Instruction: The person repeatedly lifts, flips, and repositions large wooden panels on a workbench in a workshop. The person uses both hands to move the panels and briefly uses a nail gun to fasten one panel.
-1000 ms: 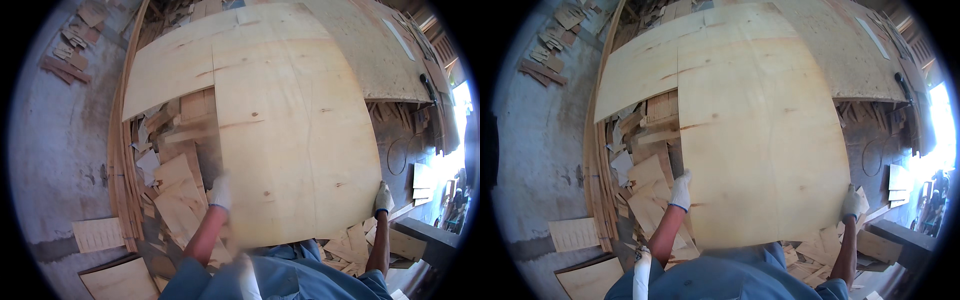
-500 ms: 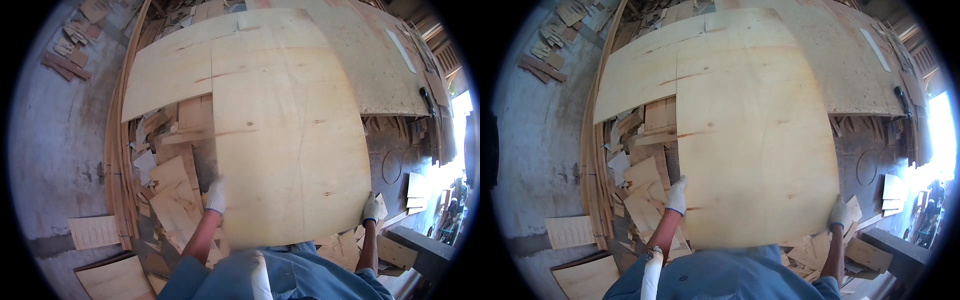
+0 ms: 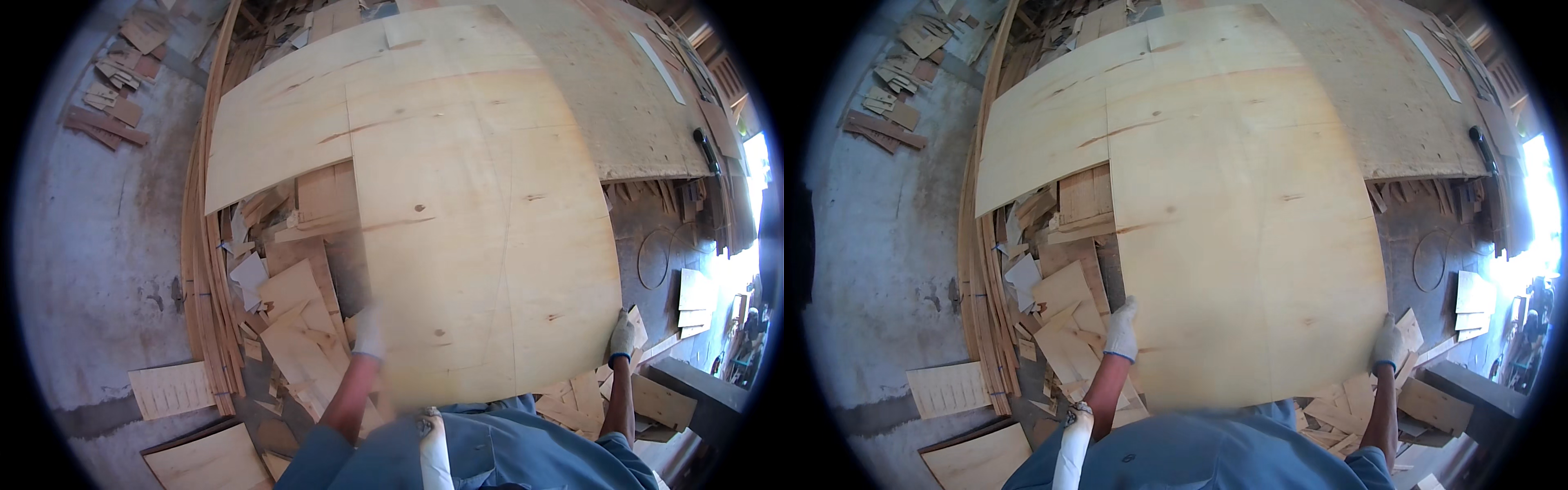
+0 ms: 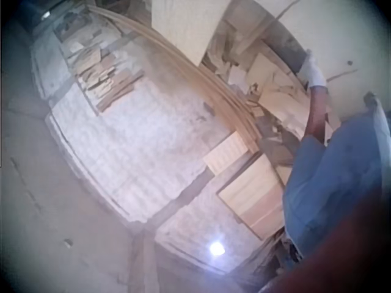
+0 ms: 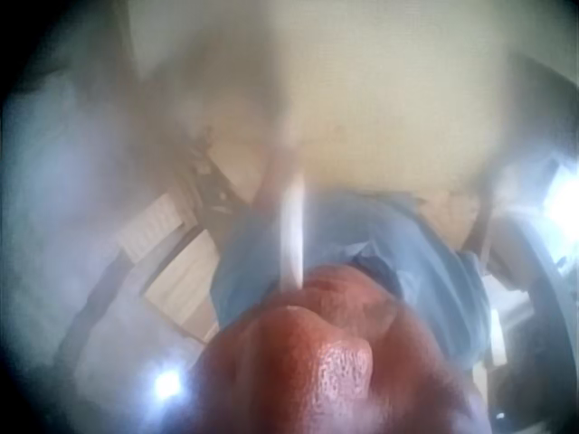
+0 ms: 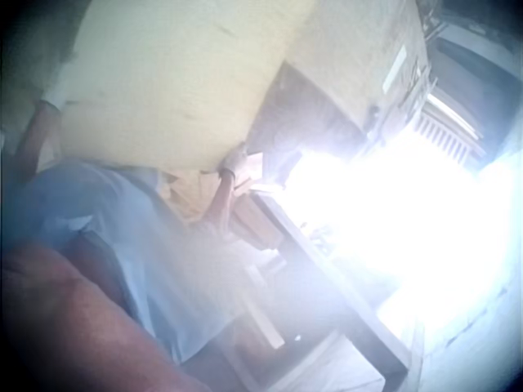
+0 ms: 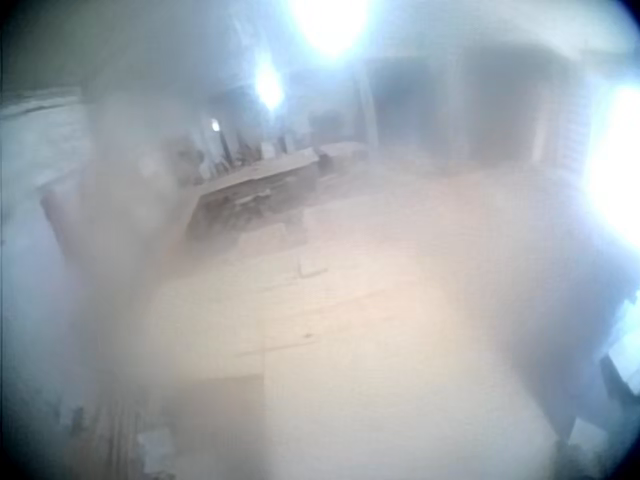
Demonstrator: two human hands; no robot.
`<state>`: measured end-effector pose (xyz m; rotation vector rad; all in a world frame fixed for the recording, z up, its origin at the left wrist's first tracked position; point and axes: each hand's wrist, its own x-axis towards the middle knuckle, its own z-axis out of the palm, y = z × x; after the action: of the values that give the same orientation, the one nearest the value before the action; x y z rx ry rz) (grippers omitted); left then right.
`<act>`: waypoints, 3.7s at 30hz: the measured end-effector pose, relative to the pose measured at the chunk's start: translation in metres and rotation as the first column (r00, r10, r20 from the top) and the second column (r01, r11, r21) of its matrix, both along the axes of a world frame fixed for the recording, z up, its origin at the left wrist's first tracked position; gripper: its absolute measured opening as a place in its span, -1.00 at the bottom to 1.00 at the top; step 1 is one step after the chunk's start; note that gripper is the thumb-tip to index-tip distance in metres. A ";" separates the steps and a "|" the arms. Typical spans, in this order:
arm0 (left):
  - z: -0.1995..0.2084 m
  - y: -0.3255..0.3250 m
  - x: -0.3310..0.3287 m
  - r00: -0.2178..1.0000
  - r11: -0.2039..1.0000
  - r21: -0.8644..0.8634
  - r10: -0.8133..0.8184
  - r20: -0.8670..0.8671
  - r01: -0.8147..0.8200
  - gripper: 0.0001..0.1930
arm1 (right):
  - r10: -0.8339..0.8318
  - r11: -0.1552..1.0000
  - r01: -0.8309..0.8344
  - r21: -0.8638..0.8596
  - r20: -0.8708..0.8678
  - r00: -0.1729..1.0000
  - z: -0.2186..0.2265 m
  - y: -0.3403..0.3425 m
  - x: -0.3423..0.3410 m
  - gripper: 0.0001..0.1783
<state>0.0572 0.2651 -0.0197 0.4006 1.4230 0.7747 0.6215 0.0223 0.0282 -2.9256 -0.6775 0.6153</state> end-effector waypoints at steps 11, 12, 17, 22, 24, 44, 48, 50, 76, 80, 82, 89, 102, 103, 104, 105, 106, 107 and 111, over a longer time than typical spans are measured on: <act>0.042 0.005 0.020 1.000 0.999 0.032 -0.022 -0.005 0.023 -0.53 | -0.190 0.966 0.195 0.169 -0.045 0.981 0.052 0.034 -0.039 -0.20; 0.044 0.006 0.021 1.000 0.999 0.030 -0.014 -0.007 0.014 -0.53 | -0.204 0.962 0.207 0.179 -0.034 0.978 0.058 0.039 -0.044 -0.22; 0.024 0.003 0.014 0.999 1.000 0.008 0.028 -0.031 -0.027 -0.74 | -0.169 0.979 0.169 0.114 -0.007 0.986 0.040 0.030 -0.028 -0.23; 0.030 0.011 0.019 0.995 0.996 0.072 -0.049 -0.081 0.055 -0.74 | -0.119 0.992 0.118 0.039 0.038 0.992 0.035 0.033 -0.023 -0.23; 0.017 0.011 0.017 0.995 0.997 0.076 -0.026 -0.094 0.034 -0.77 | -0.122 0.992 0.121 0.043 0.021 0.992 0.039 0.038 -0.023 -0.25; -0.038 0.047 0.008 0.971 0.940 0.294 -0.116 -0.211 0.176 -0.64 | -0.191 0.961 0.211 0.177 -0.119 0.974 0.040 0.071 -0.014 -0.21; 0.023 0.064 0.033 0.998 0.997 0.072 -0.018 -0.052 0.022 -0.60 | -0.239 0.914 0.289 0.286 -0.198 0.951 0.040 0.084 -0.017 -0.27; -0.001 0.065 0.016 0.998 0.995 0.088 -0.041 -0.041 0.045 -0.56 | -0.228 0.901 0.295 0.317 -0.231 0.946 0.034 0.086 -0.015 -0.25; 0.016 0.103 0.035 0.990 0.997 0.066 0.024 0.136 -0.034 -0.60 | -0.186 0.921 0.240 0.305 -0.197 0.963 -0.006 0.103 0.022 -0.22; 0.016 0.104 0.036 0.990 0.996 0.076 0.027 0.138 -0.038 -0.60 | -0.207 0.915 0.265 0.305 -0.210 0.956 0.003 0.111 0.015 -0.22; 0.014 0.105 0.037 0.991 0.997 0.068 0.038 0.126 -0.046 -0.59 | -0.215 0.900 0.284 0.332 -0.230 0.949 0.002 0.110 0.015 -0.22; 0.008 0.105 0.035 0.994 0.994 0.108 0.020 0.104 -0.031 -0.59 | -0.199 0.918 0.253 0.304 -0.197 0.960 -0.004 0.109 0.020 -0.22; 0.058 0.108 0.052 0.993 1.000 0.013 0.015 0.116 -0.017 -0.55 | -0.118 0.895 0.176 0.409 -0.162 0.980 -0.006 0.105 0.022 -0.26; 0.062 0.109 0.054 0.993 1.000 0.020 0.009 0.118 -0.011 -0.55 | -0.157 0.867 0.243 0.434 -0.223 0.962 0.005 0.112 0.015 -0.26; 0.063 0.109 0.054 0.993 1.000 0.028 0.001 0.120 -0.005 -0.55 | -0.159 0.885 0.232 0.404 -0.207 0.965 0.009 0.116 0.011 -0.26; 0.059 0.108 0.053 0.993 0.999 0.036 0.009 0.121 -0.013 -0.56 | -0.158 0.900 0.221 0.376 -0.190 0.969 0.012 0.120 0.008 -0.26; 0.051 0.107 0.051 0.992 0.999 0.043 0.016 0.122 -0.021 -0.56 | -0.157 0.915 0.210 0.346 -0.173 0.972 0.016 0.124 0.005 -0.25; 0.042 0.106 0.049 0.992 0.998 0.050 0.023 0.122 -0.030 -0.57 | -0.181 0.924 0.231 0.303 -0.183 0.966 0.022 0.127 0.001 -0.23; 0.013 0.106 0.042 0.997 0.993 0.116 -0.007 0.074 -0.001 -0.56 | -0.213 0.946 0.257 0.195 -0.219 0.952 0.017 0.123 0.010 -0.15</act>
<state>0.0996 0.3714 -0.0070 0.4584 1.3117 0.8636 0.6316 0.1448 0.0447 -2.6392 -0.3405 0.7342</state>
